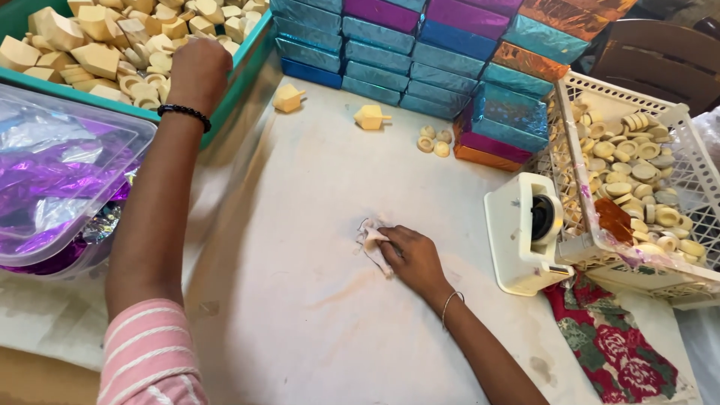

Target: The person wraps a small rectangular box in shiny blue paper and secures it with tape. They then pick up small wooden pieces from a green bin and wipe them with a white cloth on the table.

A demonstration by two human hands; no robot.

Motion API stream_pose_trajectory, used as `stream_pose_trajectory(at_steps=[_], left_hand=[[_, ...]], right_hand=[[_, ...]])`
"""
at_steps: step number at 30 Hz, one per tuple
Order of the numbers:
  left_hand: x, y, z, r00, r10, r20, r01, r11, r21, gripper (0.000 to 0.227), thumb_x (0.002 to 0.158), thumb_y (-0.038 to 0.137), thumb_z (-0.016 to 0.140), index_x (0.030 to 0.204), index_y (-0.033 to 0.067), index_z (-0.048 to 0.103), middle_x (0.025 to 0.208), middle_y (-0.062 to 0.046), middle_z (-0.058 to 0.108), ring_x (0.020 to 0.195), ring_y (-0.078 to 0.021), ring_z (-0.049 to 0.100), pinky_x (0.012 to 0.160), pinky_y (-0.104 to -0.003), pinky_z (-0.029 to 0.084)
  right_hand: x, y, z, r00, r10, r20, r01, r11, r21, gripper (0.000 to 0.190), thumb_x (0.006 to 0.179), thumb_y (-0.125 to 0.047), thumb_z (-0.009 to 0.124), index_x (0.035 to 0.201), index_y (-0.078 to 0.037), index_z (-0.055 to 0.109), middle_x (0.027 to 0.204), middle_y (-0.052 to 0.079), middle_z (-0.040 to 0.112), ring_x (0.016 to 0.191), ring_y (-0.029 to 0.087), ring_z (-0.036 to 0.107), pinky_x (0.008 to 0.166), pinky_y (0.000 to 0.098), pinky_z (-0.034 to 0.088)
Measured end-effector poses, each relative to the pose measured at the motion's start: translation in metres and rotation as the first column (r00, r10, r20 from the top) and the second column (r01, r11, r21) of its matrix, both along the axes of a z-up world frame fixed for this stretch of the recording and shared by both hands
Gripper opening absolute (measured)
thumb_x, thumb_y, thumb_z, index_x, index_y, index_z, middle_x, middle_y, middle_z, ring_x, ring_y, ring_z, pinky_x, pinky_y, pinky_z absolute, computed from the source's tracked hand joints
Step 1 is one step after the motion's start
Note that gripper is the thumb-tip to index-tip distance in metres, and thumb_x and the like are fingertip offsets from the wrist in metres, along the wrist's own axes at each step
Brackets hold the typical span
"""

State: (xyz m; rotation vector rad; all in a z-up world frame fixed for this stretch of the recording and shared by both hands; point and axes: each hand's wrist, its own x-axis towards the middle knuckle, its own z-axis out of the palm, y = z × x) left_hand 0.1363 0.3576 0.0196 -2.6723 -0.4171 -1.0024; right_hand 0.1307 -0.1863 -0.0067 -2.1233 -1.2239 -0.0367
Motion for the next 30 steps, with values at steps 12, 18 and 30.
stream_pose_trajectory(at_steps=[12, 18, 30], left_hand=[[0.035, -0.086, -0.017, 0.991, -0.051, -0.124, 0.013, 0.956, -0.292, 0.032, 0.087, 0.026, 0.078, 0.106, 0.0019, 0.069, 0.104, -0.022, 0.070, 0.105, -0.0418, 0.063, 0.084, -0.052, 0.055], [0.067, -0.103, -0.083, 0.996, 0.022, 0.082, 0.015, 0.901, -0.435, 0.070, 0.074, 0.036, 0.085, 0.125, -0.0045, 0.060, 0.118, -0.023, 0.065, 0.116, -0.0458, 0.052, 0.088, -0.063, 0.047], [-0.019, -0.286, -0.053, 0.776, -0.404, 0.484, 0.630, 0.494, -0.599, 0.046, 0.081, 0.015, 0.079, 0.122, -0.0017, 0.065, 0.113, -0.018, 0.070, 0.100, -0.0336, 0.069, 0.089, -0.040, 0.056]], right_hand=[[-0.001, 0.002, 0.002, 1.000, -0.014, -0.023, 0.014, 1.000, -0.022, 0.023, 0.088, -0.013, 0.067, 0.110, -0.007, 0.074, 0.099, 0.010, 0.075, 0.082, 0.030, 0.071, 0.072, 0.0380, 0.056], [0.000, -0.001, 0.002, 0.999, 0.012, 0.031, -0.013, 1.000, 0.023, 0.022, 0.089, -0.013, 0.068, 0.110, -0.007, 0.074, 0.098, 0.010, 0.074, 0.082, 0.030, 0.071, 0.071, 0.0378, 0.056], [0.069, -0.024, -0.053, 0.505, 0.296, -0.811, 0.254, 0.847, 0.467, 0.026, 0.103, -0.021, 0.056, 0.121, -0.006, 0.068, 0.113, 0.007, 0.073, 0.098, 0.020, 0.070, 0.085, 0.0394, 0.057]])
